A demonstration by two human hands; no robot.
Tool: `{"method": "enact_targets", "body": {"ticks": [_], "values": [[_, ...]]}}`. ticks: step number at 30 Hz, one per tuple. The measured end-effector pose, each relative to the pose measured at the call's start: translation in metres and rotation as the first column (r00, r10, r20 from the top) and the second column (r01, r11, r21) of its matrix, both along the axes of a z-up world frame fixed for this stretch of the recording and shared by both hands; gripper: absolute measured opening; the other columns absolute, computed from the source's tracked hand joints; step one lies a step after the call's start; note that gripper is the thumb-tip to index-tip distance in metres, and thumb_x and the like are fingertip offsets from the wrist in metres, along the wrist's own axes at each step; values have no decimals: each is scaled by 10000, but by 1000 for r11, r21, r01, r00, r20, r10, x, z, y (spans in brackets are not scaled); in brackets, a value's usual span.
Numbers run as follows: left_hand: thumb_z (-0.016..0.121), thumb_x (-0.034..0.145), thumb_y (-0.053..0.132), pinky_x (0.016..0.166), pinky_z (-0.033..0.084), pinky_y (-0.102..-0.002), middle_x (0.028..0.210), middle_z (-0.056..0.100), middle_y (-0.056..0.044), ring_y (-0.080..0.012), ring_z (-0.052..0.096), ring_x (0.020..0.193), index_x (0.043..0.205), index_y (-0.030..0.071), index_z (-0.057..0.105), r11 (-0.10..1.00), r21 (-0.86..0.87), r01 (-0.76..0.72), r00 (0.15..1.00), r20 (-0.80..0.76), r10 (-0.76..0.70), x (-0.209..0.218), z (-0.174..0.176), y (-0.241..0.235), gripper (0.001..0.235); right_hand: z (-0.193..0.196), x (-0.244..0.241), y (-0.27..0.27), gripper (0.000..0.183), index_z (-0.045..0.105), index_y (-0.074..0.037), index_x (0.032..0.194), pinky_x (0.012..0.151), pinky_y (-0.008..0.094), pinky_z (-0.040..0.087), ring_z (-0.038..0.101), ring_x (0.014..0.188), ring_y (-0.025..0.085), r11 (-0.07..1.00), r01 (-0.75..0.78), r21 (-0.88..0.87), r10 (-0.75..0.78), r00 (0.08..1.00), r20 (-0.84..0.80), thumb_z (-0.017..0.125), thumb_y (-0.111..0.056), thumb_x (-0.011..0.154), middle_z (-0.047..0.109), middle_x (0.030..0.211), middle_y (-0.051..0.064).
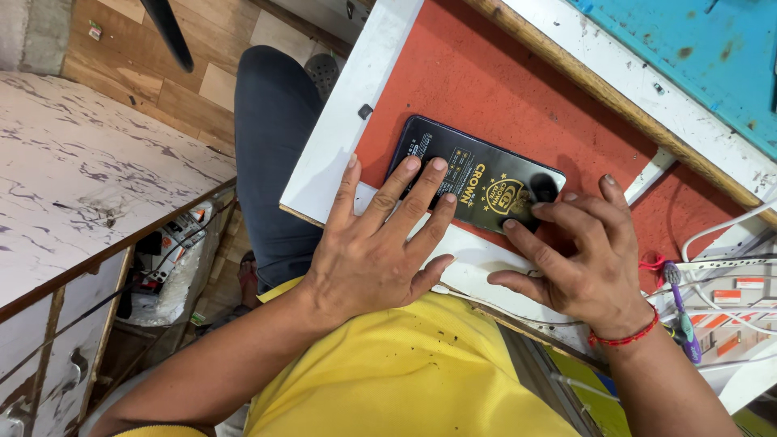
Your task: The person applies adhesive to the edges of a disassembled smartphone, then presses the back cover onto the frame. They secure the device with multiple rubber bands and inspect the assembly. The work occurs at a cluttered electronics repair bench.
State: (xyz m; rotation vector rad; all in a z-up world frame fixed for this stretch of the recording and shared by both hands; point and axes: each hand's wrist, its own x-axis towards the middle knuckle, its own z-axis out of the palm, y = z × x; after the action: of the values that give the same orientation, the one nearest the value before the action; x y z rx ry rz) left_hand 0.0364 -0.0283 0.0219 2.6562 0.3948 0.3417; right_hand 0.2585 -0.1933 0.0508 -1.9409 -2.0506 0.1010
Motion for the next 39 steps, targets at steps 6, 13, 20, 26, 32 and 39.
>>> {"method": "enact_targets", "body": {"ticks": [6, 13, 20, 26, 32, 39], "values": [[623, 1002, 470, 1140, 336, -712, 1498, 533, -181, -334, 489, 1438, 1321, 99, 680, 1000, 8, -23, 1000, 21, 23, 1, 1, -2, 493, 28, -6, 42, 518, 653, -71, 1224, 963, 483, 543, 647, 1117, 344, 985, 133, -107, -144, 984, -102, 853, -264, 787, 663, 1219, 140], [666, 989, 379, 1129, 355, -719, 1392, 563, -206, -365, 531, 1403, 1302, 91, 573, 999, -34, -31, 995, 93, 34, 0, 1, -2, 435, 52, -17, 84, 754, 592, -86, 1329, 724, 442, 563, 668, 1010, 306, 876, 292, -384, -289, 955, 67, 905, -272, 668, 698, 1108, 111], [673, 1024, 350, 1150, 350, -712, 1340, 565, -188, -364, 526, 1419, 1245, 107, 549, 998, -48, -49, 970, 235, 59, -4, -15, -7, 351, 47, -6, 100, 777, 594, -71, 1295, 770, 440, 559, 673, 985, 312, 865, 208, -457, -246, 969, -25, 887, -279, 607, 694, 1037, 78], [768, 1018, 234, 1219, 413, -573, 1311, 563, -75, -290, 551, 1419, 1152, 164, 538, 997, -48, -53, 909, 411, 68, -8, -22, -3, 275, 37, 5, 82, 332, 690, -82, 1062, 667, 399, 529, 664, 784, 280, 722, 151, -675, -381, 901, -206, 844, -216, 799, 692, 932, 136], [825, 929, 241, 1149, 521, -410, 1412, 547, -80, -206, 590, 1344, 1451, 67, 432, 540, -841, 33, 720, 395, 571, -2, 14, 8, 676, 17, -6, 37, 198, 660, -18, 1082, 715, 308, 552, 654, 841, 131, 775, 146, -615, -627, 302, -719, 731, 29, 903, 721, 974, 135], [765, 996, 148, 942, 606, -273, 1146, 789, -103, -115, 742, 1056, 1266, -6, 707, 364, -894, 263, 871, 382, 308, 22, 58, 14, 316, -25, -24, 12, 207, 604, -40, 1130, 960, 319, 594, 688, 1049, 129, 956, 223, -190, -205, 49, -977, 684, 56, 965, 718, 1121, 58]]}}
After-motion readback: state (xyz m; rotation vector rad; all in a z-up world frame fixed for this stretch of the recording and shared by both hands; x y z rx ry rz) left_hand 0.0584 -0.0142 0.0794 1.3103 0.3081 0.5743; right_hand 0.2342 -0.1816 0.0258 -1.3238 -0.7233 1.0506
